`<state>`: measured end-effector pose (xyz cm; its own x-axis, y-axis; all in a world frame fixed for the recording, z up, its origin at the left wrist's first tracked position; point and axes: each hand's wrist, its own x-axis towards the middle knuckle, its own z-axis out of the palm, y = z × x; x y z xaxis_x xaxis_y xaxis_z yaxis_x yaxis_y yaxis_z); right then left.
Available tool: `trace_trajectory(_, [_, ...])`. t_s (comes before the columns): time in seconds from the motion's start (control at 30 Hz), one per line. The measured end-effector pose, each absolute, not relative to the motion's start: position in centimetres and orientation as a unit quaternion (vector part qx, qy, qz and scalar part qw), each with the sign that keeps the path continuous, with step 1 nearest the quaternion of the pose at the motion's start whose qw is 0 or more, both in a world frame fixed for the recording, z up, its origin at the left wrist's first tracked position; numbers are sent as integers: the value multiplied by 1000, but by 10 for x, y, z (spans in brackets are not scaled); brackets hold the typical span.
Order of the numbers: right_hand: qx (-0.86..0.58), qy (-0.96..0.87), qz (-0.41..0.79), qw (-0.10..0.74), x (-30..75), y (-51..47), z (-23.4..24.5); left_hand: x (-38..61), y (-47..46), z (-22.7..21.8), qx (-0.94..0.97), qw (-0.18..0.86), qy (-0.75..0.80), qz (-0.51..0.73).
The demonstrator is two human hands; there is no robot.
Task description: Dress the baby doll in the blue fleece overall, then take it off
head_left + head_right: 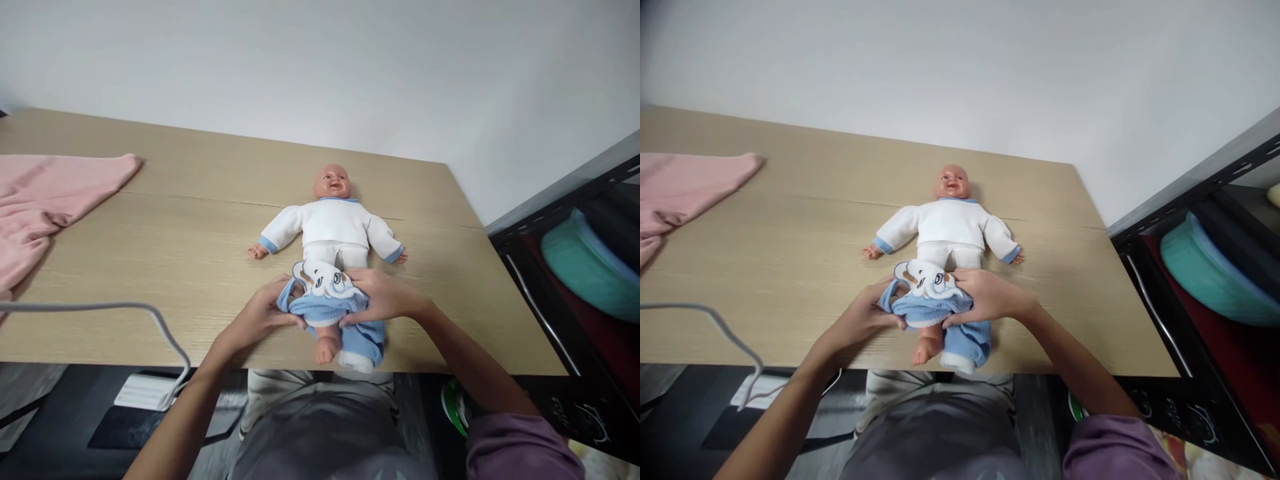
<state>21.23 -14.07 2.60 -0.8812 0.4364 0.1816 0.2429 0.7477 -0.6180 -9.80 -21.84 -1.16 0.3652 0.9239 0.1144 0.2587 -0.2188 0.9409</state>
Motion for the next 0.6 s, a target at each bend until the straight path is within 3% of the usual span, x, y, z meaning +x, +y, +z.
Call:
trace_trajectory(0.27, [-247,-707,612,255,246,-133,-9,-92,-221,3,548,581,465,383])
trace_trajectory(0.4, [-220,-639,695,247,251,-131,-26,-97,-205,20,601,503,508,357])
trace_trajectory(0.6, [-210,-633,696,267,248,-139,-26,-78,-163,64,740,353,490,297])
